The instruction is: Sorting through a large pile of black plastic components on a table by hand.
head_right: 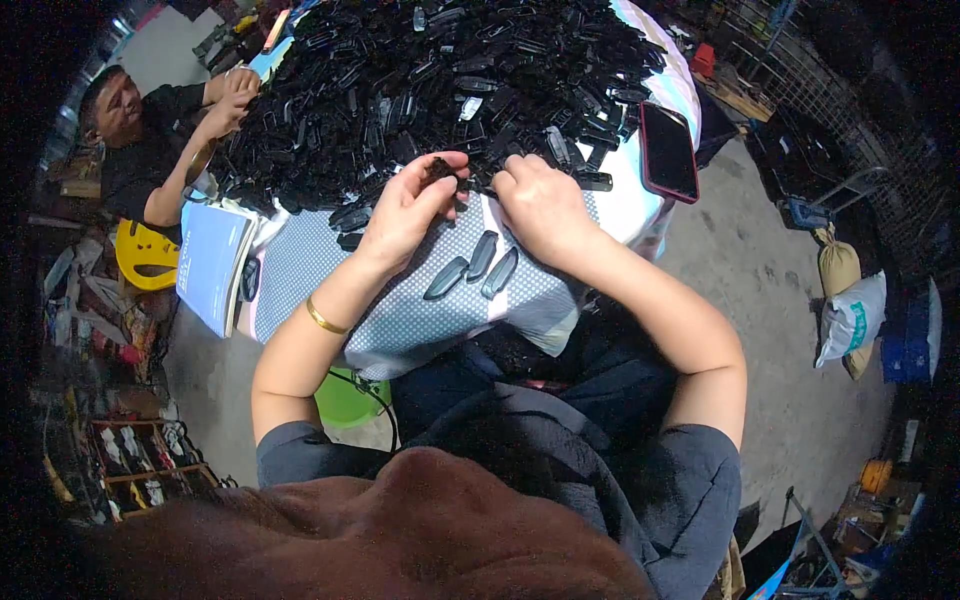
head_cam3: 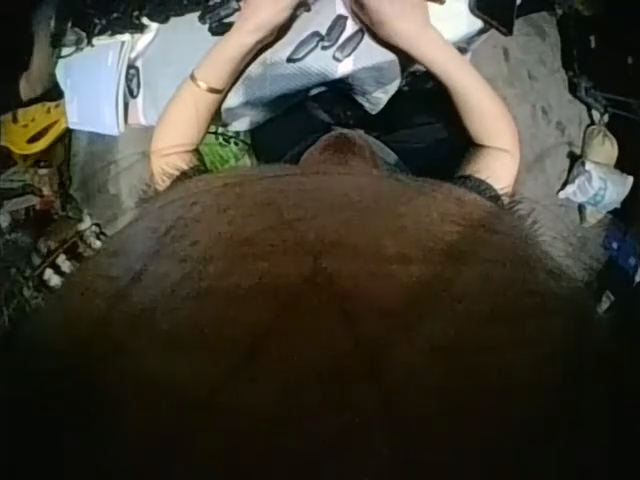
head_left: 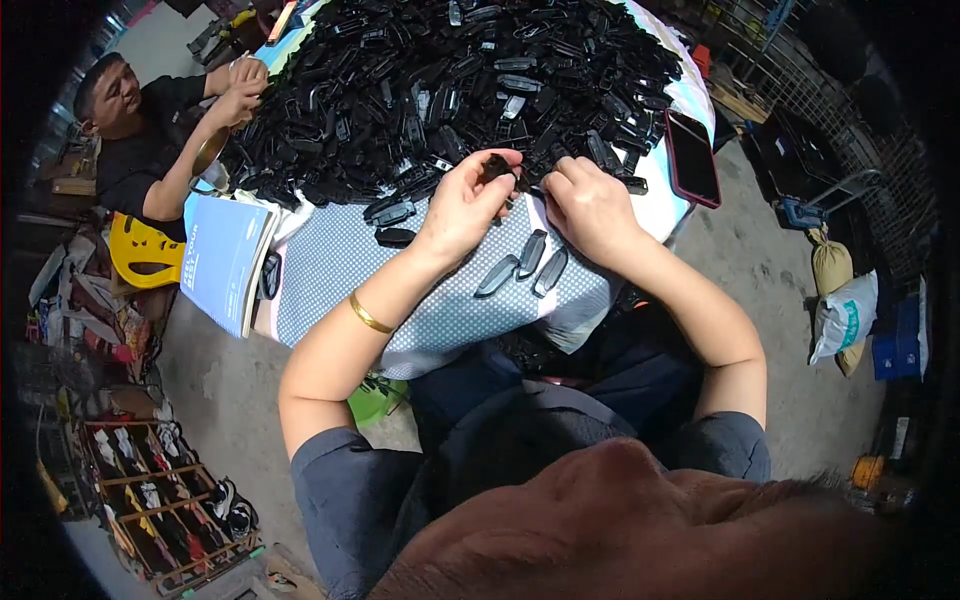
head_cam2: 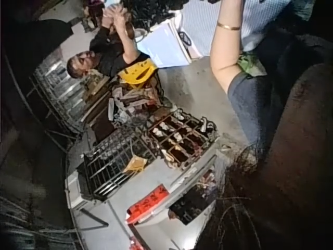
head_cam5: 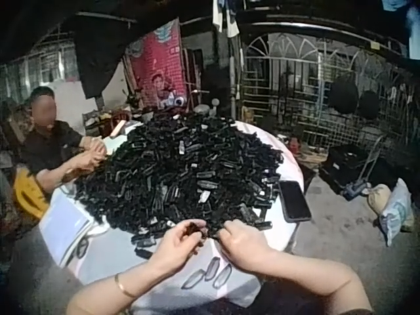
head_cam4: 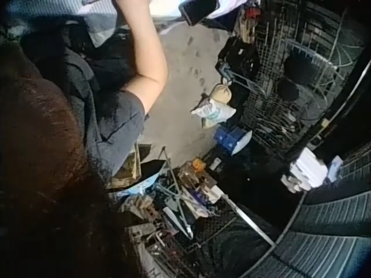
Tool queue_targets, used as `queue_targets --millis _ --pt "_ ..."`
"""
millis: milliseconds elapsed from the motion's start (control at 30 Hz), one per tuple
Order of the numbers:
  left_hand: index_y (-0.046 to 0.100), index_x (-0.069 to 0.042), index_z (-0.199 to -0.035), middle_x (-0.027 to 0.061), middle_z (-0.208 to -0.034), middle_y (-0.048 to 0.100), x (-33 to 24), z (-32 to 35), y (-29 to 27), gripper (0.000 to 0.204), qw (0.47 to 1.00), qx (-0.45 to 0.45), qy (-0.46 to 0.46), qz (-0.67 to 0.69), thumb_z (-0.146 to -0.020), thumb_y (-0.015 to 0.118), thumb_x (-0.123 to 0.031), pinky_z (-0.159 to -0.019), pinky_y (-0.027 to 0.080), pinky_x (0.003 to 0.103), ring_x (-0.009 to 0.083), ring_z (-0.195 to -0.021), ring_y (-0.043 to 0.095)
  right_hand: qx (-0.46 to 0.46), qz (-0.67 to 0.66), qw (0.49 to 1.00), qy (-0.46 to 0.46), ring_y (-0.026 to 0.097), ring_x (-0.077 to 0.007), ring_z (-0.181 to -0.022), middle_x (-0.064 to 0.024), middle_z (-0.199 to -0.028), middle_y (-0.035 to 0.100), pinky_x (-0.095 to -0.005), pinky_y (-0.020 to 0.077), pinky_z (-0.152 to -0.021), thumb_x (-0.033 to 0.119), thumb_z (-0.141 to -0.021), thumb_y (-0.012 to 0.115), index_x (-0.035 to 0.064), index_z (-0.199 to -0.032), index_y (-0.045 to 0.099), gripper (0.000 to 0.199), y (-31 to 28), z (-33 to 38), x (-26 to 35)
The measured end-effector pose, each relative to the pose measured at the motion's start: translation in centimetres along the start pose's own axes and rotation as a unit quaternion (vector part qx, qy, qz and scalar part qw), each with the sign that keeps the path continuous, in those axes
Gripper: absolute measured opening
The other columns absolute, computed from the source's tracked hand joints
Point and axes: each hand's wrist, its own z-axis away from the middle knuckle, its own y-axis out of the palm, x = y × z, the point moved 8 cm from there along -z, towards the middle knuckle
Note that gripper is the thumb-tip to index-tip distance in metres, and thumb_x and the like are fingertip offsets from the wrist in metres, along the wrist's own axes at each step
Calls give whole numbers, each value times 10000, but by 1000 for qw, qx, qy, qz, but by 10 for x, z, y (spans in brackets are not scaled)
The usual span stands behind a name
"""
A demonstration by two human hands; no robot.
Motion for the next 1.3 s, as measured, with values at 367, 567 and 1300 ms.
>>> queue_targets --millis 367,567,1300 --pt "382 36 -1218 196 -1052 587 12 -1 3 371 983 52 -125 120 -881 508 -53 -721 561 296 245 -873 636 40 -366 921 127 545 -124 -672 -51 -866 571 -226 452 -608 -68 -693 448 60 -1231 468 554 -8 -8 -26" --pt "438 31 -1197 164 -1037 599 22 -1 8 326 955 65 -132 257 -929 451 -154 -779 545 330 241 -886 631 69 -663 659 347 619 -124 -671 -63 -783 605 -240 536 -609 -14 -795 531 16 -967 538 175 17 11 -41" --pt "526 32 -1181 108 -1065 614 -3 5 7 370 996 19 28 85 -821 597 -16 -823 477 243 126 -918 587 -25 -604 738 299 615 -118 -689 -95 -936 600 -226 533 -598 69 -884 541 -43 -1027 505 186 18 15 -20"
